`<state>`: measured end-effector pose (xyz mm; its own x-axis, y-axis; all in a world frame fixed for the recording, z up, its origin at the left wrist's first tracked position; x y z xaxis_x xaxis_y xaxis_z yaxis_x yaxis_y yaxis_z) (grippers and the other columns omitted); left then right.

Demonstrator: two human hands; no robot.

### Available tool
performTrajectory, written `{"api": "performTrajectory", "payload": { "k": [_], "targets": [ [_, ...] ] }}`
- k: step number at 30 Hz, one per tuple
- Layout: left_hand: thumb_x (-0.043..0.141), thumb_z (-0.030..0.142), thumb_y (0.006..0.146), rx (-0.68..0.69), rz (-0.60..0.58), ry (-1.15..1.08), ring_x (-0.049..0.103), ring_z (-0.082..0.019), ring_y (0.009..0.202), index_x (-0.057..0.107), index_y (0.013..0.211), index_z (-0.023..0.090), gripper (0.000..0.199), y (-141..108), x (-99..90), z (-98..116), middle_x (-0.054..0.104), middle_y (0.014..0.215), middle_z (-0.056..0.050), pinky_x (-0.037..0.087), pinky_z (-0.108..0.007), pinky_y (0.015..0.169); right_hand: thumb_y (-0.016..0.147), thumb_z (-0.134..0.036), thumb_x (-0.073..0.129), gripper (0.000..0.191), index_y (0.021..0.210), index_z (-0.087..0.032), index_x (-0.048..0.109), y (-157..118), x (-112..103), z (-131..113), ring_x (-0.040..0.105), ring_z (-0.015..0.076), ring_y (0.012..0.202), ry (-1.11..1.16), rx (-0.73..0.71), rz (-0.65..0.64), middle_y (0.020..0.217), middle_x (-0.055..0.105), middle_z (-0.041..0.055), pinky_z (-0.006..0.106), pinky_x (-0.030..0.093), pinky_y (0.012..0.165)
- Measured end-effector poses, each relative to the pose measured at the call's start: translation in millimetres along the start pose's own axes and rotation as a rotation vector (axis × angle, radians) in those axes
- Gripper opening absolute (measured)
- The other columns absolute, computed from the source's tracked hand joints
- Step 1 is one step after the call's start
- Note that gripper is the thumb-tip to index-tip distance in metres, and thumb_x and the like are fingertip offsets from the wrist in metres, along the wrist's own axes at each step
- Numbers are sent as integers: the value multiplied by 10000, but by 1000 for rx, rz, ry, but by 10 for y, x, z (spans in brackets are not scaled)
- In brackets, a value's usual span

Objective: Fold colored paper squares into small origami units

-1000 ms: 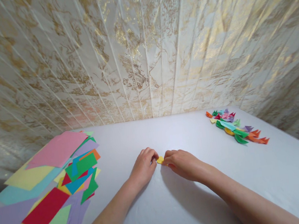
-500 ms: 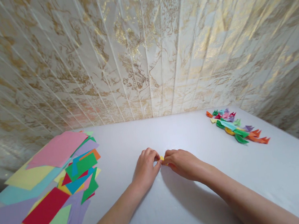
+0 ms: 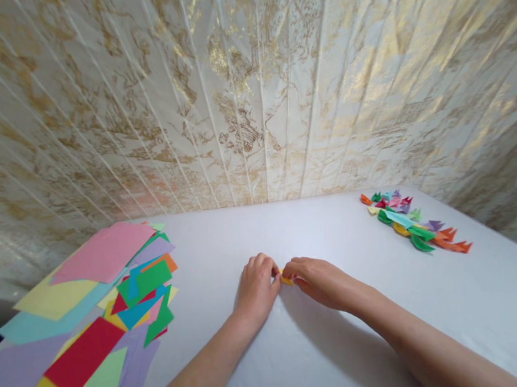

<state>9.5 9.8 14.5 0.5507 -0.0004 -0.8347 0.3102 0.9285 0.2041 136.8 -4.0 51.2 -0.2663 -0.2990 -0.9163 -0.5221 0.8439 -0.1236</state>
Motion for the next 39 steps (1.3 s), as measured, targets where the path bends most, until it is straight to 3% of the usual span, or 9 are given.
{"api": "performTrajectory", "payload": {
  "k": [10, 26, 39],
  "targets": [
    [558, 135, 819, 10, 53, 31, 524, -191, 897, 538, 759, 209, 98, -1, 75, -60, 582, 899, -21, 424, -327, 800, 897, -75, 423, 332, 990, -184, 722, 35, 110, 59, 628, 178, 938, -4, -11, 27, 951, 651, 85, 253, 443, 821],
    [549, 113, 813, -8, 49, 112, 525, -195, 902, 517, 736, 208, 126, 27, 78, -9, 570, 886, -31, 425, -328, 800, 872, -89, 481, 268, 963, -175, 718, 62, 158, 70, 620, 177, 965, -40, -21, 49, 980, 660, 78, 248, 450, 847],
    [504, 97, 821, -18, 56, 143, 526, -197, 885, 509, 744, 205, 133, 29, 61, 19, 580, 889, -38, 433, -338, 798, 854, -58, 434, 361, 1059, -192, 698, -1, 113, -2, 646, 190, 972, -156, -24, -45, 1050, 692, 89, 272, 442, 864]
  ]
}}
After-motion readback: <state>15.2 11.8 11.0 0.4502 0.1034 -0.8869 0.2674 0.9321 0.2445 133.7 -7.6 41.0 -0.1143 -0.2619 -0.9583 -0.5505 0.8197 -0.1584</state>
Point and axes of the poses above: each hand's wrist, its own y-axis towards the middle knuckle, its own x-axis out of the palm, z = x × y, the point moved 5 cm from there along y, towards the middle knuckle
